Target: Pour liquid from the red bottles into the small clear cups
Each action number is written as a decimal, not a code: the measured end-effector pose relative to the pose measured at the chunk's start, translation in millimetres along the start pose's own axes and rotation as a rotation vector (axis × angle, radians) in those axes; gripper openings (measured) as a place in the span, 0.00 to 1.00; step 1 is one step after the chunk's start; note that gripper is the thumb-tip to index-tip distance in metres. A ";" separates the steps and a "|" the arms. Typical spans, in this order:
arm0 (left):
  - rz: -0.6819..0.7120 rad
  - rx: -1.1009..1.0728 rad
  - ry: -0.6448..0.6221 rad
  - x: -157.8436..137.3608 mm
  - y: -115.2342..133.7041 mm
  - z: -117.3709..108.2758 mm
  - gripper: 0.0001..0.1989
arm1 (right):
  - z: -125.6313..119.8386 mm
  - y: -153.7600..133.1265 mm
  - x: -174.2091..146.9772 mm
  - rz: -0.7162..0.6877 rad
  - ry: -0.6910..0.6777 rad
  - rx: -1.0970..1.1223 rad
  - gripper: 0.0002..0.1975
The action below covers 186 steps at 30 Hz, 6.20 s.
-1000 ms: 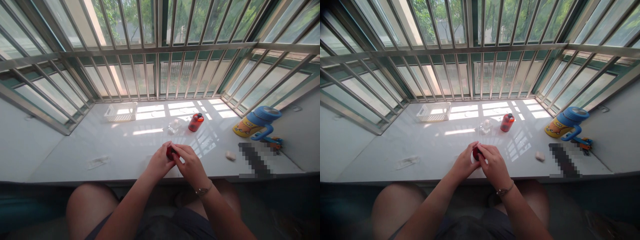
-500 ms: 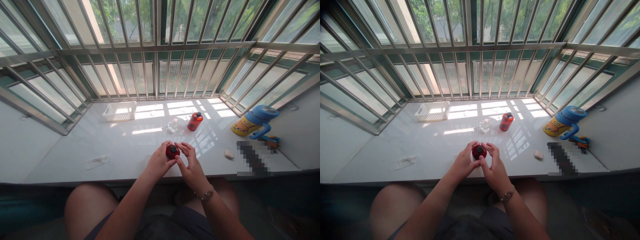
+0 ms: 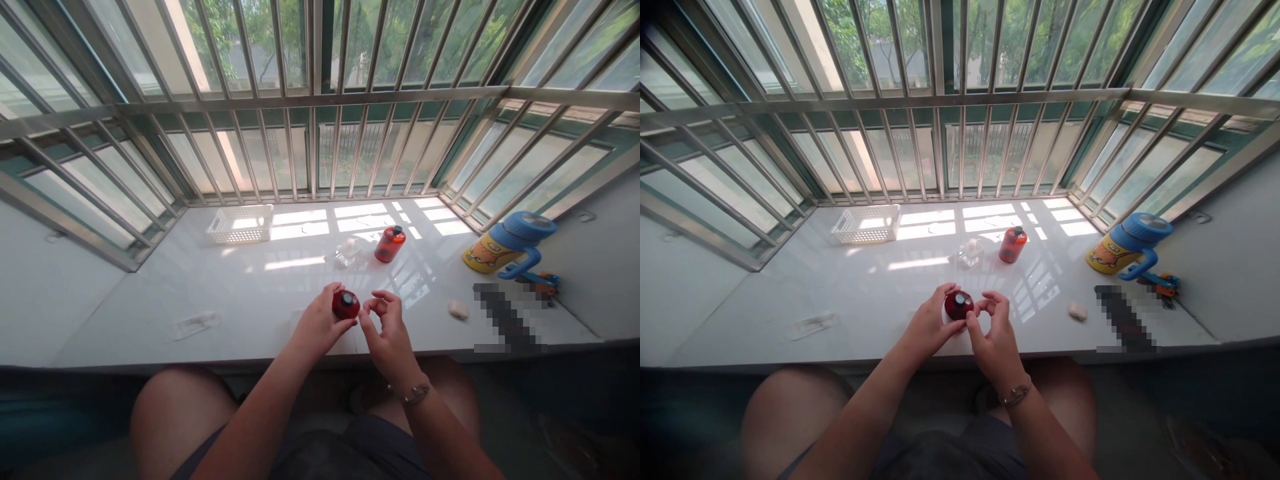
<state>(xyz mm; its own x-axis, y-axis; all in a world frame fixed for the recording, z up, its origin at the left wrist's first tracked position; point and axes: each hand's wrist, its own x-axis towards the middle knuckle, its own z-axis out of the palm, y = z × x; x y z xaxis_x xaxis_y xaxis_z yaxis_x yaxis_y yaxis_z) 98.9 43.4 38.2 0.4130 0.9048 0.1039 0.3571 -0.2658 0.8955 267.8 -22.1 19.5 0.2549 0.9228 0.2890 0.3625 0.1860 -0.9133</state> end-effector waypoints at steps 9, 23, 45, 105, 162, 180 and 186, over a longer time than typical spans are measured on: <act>-0.008 -0.014 0.015 -0.7 -4.3 2.8 0.38 | 6.9 0.2 -1.2 -0.060 -0.044 -0.080 0.32; 0.139 0.338 0.145 -50.7 -41.3 -87.5 0.40 | 4.9 37.9 30.9 -0.139 -0.035 -0.187 0.37; -0.224 1.005 0.297 -105.1 -178.0 -240.6 0.22 | -4.2 41.8 14.5 -0.480 0.168 -0.426 0.36; -0.137 -0.014 0.172 -63.4 -82.6 -42.6 0.37 | 79.2 18.7 -33.5 -0.009 -0.284 0.125 0.29; 0.049 0.032 0.176 -21.3 -68.6 42.7 0.42 | 40.9 54.2 13.9 0.012 0.051 -0.217 0.20; 0.246 0.492 0.673 -98.7 -137.7 -106.8 0.06 | 6.2 28.0 110.4 -0.543 0.162 -0.596 0.21; 0.136 0.331 0.739 -108.4 -158.2 -111.0 0.09 | 53.5 44.1 174.6 -0.110 -0.132 -0.947 0.27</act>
<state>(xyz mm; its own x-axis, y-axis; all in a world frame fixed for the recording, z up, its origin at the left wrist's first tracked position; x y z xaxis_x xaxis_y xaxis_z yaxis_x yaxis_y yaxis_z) -95.3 24.3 -66.7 -0.1465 0.8128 0.5638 0.6200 -0.3686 0.6926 280.4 165.2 14.3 0.0944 0.9578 0.2714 0.9666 -0.0229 -0.2554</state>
